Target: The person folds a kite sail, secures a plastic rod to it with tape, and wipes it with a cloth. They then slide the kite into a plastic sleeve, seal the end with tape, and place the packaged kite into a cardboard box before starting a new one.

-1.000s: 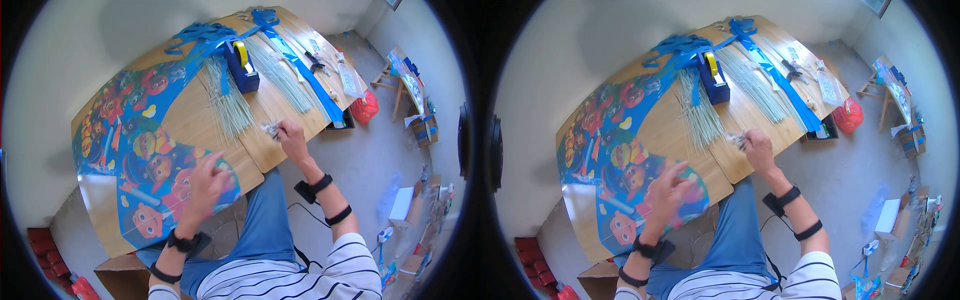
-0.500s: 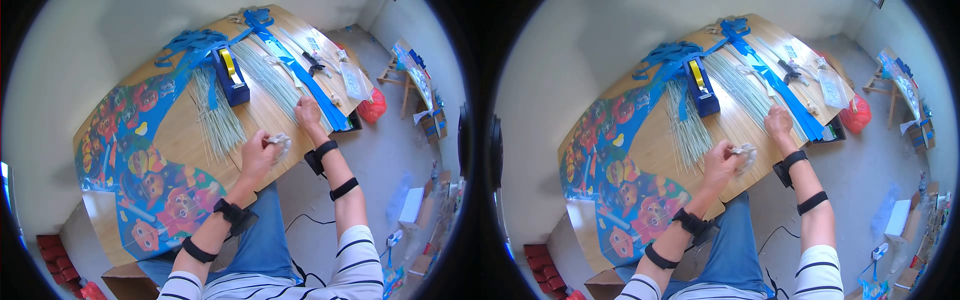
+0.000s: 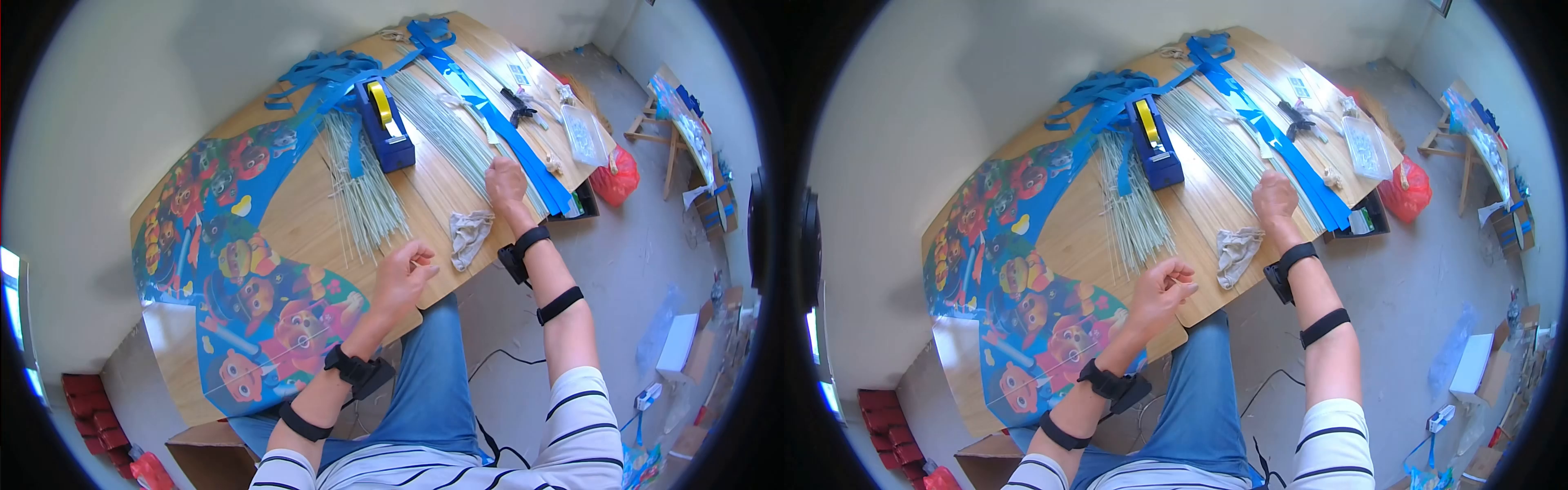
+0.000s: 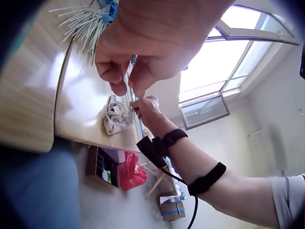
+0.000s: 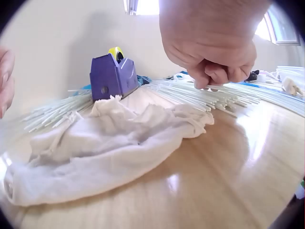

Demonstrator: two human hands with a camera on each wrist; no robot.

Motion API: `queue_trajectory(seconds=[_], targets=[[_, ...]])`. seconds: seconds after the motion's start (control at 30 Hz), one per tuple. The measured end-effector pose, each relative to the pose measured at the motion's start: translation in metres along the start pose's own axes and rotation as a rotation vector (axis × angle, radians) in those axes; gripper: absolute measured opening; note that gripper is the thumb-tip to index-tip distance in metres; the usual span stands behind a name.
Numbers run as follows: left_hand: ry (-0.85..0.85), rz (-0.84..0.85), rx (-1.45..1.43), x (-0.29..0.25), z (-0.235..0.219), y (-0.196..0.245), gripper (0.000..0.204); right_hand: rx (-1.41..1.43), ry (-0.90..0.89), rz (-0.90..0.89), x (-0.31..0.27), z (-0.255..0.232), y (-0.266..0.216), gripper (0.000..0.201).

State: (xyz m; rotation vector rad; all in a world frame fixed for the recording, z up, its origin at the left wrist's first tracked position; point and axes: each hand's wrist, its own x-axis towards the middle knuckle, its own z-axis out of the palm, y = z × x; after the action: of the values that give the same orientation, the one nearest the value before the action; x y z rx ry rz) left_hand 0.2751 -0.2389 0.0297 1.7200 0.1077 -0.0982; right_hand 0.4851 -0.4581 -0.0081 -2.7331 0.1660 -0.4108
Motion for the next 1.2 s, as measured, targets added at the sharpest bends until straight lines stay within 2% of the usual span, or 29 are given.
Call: queue_trajectory(seconds=[0.07,0.17,0.3,0.37,0.47,0.57,0.7,0.8,1.1,1.17,1.2], targets=[[0.036,0.027,-0.027,0.001,-0.003,-0.009,0.022,0.058,-0.032,0.028,0.003,-0.009,0.002,0.014],[0.015,-0.016,-0.093,-0.002,-0.008,0.002,0.020,0.030,-0.033,0.042,0.005,-0.011,0.009,0.012],[-0.011,0.039,-0.060,-0.003,-0.009,0.008,0.019,0.088,-0.081,0.047,-0.004,-0.020,0.007,0.011],[-0.019,0.070,-0.053,-0.006,-0.009,0.005,0.019,-0.010,-0.073,0.053,-0.003,-0.007,0.009,0.012],[-0.016,-0.024,-0.059,-0.015,-0.017,0.013,0.018,-0.026,-0.106,0.101,-0.004,-0.009,0.007,0.013],[-0.038,-0.049,-0.075,-0.016,-0.025,0.011,0.013,-0.009,-0.127,0.107,-0.004,-0.014,0.005,0.015],[-0.064,-0.039,-0.061,-0.016,-0.028,0.010,0.012,0.030,-0.100,0.090,-0.007,-0.016,0.004,0.016],[-0.078,-0.029,-0.073,-0.017,-0.028,0.006,0.011,-0.008,-0.148,0.075,-0.006,-0.015,0.004,0.016],[-0.015,-0.047,-0.133,-0.020,-0.035,0.009,0.012,0.047,-0.009,0.111,-0.003,-0.008,0.014,0.013],[0.013,-0.033,-0.176,-0.019,-0.038,0.012,0.011,0.153,-0.009,0.029,-0.006,-0.016,0.025,0.012],[0.017,-0.082,-0.267,-0.018,-0.041,0.018,0.013,0.207,-0.011,-0.014,-0.011,-0.019,0.028,0.012]])
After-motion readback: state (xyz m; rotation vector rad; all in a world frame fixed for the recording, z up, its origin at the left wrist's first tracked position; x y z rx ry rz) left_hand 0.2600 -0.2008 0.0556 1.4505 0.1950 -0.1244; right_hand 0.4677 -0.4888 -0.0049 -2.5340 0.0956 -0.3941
